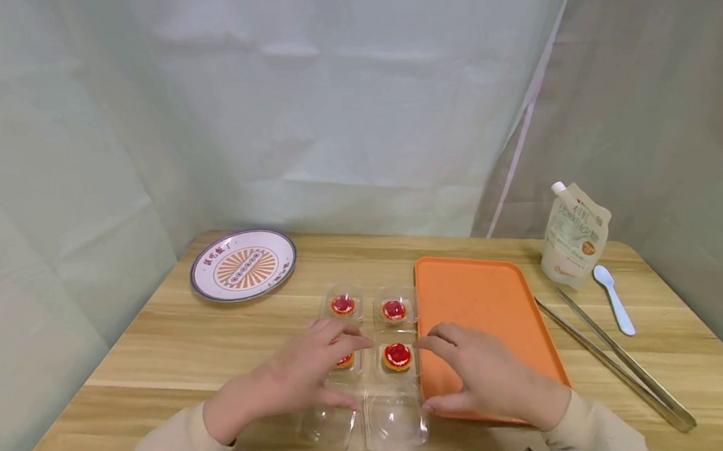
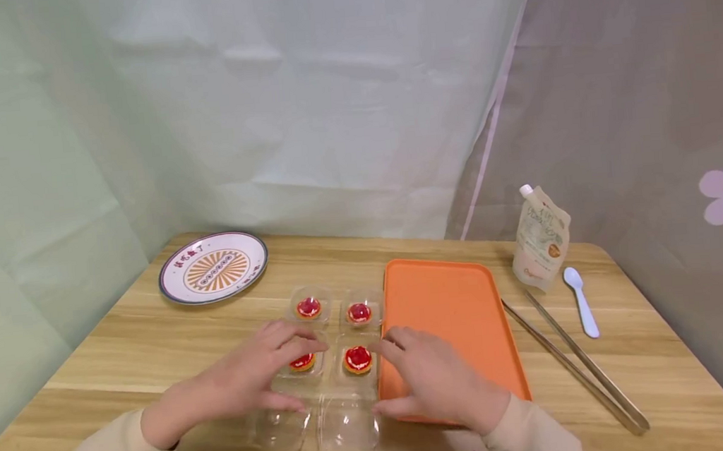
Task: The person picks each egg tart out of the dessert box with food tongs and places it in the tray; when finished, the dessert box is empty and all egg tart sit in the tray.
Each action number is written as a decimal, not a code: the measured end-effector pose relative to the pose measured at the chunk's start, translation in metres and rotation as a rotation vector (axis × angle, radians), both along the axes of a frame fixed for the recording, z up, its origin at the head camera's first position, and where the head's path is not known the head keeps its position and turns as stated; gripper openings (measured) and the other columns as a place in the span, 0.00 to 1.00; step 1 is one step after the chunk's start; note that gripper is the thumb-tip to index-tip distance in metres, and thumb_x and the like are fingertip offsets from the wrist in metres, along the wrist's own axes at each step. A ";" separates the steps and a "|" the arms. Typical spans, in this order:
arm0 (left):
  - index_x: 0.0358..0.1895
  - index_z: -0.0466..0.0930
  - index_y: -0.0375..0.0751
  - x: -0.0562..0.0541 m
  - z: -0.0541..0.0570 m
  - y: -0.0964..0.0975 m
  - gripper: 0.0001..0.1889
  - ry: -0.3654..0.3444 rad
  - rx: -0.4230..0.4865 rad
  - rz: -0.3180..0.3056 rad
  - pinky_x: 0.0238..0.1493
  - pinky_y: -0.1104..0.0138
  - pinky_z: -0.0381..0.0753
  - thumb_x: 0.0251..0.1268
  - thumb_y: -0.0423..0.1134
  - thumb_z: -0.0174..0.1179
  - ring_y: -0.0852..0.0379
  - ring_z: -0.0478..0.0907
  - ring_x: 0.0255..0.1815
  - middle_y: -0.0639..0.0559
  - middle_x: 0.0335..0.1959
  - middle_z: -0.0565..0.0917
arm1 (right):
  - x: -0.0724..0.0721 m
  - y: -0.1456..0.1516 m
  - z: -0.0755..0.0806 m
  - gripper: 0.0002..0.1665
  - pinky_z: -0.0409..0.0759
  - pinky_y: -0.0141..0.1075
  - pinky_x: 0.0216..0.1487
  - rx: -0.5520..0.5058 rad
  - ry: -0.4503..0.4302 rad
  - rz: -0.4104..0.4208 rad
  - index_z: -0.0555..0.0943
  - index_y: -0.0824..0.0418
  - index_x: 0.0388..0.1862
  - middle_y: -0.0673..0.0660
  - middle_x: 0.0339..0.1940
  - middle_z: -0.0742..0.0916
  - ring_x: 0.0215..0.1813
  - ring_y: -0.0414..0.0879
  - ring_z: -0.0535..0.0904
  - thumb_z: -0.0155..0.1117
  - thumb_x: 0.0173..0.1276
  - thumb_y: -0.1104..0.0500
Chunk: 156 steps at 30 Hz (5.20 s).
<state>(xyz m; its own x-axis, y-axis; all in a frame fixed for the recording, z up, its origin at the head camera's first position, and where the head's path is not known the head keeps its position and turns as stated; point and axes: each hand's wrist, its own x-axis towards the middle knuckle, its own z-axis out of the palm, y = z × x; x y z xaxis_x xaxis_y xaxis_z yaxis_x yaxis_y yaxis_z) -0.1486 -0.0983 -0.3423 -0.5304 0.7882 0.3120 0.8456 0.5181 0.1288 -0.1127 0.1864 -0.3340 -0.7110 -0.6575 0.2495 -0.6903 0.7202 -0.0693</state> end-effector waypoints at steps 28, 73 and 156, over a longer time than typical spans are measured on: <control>0.68 0.65 0.36 -0.122 -0.030 -0.048 0.46 -0.418 0.100 0.239 0.64 0.43 0.69 0.45 0.52 0.74 0.38 0.70 0.63 0.36 0.62 0.74 | -0.102 -0.068 0.040 0.36 0.81 0.41 0.51 0.094 -0.310 -0.088 0.73 0.54 0.64 0.54 0.56 0.80 0.51 0.47 0.80 0.67 0.60 0.40; 0.62 0.72 0.37 -0.139 -0.065 -0.050 0.42 -0.438 0.147 0.233 0.64 0.49 0.70 0.42 0.53 0.74 0.44 0.71 0.59 0.39 0.55 0.76 | -0.157 -0.139 -0.015 0.48 0.75 0.42 0.63 0.312 -0.174 -0.090 0.75 0.58 0.62 0.54 0.56 0.82 0.57 0.47 0.76 0.66 0.51 0.27; 0.67 0.67 0.42 -0.131 -0.060 -0.044 0.44 -0.524 0.188 0.226 0.67 0.50 0.69 0.45 0.55 0.73 0.46 0.72 0.62 0.42 0.58 0.76 | -0.209 -0.087 -0.029 0.44 0.75 0.46 0.64 -0.257 -0.529 -0.257 0.63 0.68 0.66 0.67 0.64 0.76 0.61 0.58 0.77 0.71 0.58 0.49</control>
